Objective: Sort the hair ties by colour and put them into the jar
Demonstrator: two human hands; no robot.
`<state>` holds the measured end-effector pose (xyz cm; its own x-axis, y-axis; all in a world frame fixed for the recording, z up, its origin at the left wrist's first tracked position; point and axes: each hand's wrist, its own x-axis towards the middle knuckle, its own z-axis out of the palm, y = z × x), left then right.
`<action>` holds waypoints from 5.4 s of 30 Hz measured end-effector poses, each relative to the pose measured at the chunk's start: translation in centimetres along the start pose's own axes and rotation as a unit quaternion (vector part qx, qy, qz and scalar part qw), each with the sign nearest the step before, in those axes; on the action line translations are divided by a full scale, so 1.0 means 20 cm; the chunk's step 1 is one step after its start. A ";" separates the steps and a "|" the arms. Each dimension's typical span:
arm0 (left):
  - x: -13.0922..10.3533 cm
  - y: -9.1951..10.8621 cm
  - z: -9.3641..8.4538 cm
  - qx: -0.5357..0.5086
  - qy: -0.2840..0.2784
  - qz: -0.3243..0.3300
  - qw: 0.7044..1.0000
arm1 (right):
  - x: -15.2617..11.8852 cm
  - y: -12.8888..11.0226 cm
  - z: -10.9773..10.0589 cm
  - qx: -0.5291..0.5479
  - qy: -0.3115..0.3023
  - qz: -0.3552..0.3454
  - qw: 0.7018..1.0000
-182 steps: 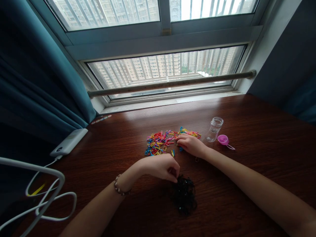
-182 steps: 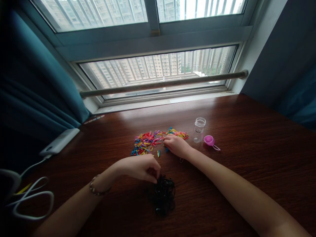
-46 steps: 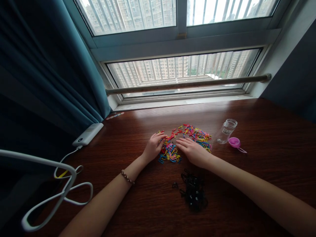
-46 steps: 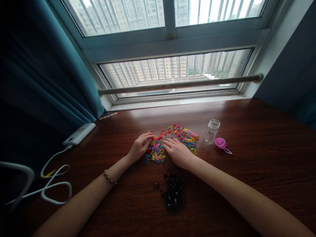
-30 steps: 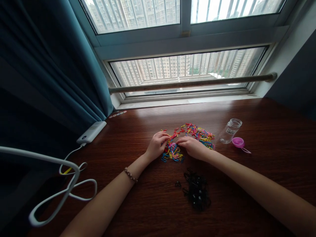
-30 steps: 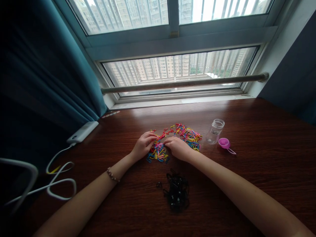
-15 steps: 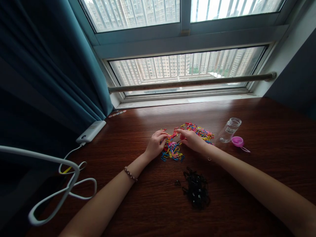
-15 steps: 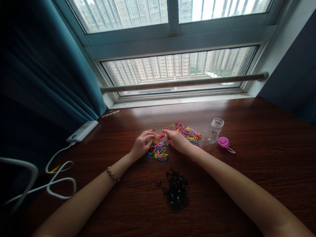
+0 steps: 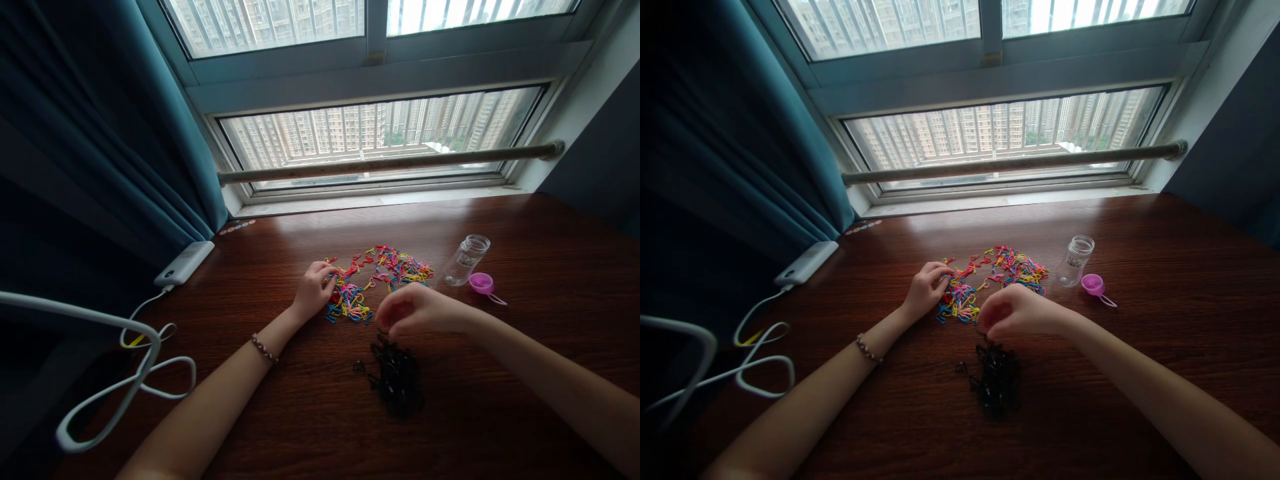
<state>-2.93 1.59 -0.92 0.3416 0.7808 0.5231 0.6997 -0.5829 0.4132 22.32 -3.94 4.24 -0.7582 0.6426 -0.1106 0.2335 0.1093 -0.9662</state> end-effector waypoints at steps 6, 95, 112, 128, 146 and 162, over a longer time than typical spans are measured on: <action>-0.02 0.01 0.00 -0.017 0.016 -0.032 0.999 | -0.05 -0.04 0.06 -0.220 -0.023 -0.055 0.974; -0.01 -0.02 0.03 0.002 -0.052 -0.001 0.999 | 0.19 0.25 -0.03 -0.528 0.318 -0.073 0.784; 0.02 0.06 -0.03 0.023 -0.244 0.111 0.963 | 0.18 0.26 -0.13 -0.529 0.293 -0.060 0.795; -0.01 -0.03 0.01 -0.012 -0.010 0.014 1.000 | 0.18 0.25 -0.07 -0.420 0.322 -0.149 0.836; -0.01 -0.01 -0.01 -0.025 0.011 -0.073 0.997 | 0.18 0.24 -0.05 -0.458 0.283 -0.180 0.823; 0.00 0.01 -0.01 -0.296 -0.091 -0.090 0.946 | 0.18 0.21 0.03 -0.537 0.236 -0.127 0.800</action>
<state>-2.93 1.47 -0.67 0.3913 0.8735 0.2897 0.3004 -0.4188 0.8570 20.25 -1.65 -0.33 -0.6091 0.6832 0.4028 0.6886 0.7075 -0.1588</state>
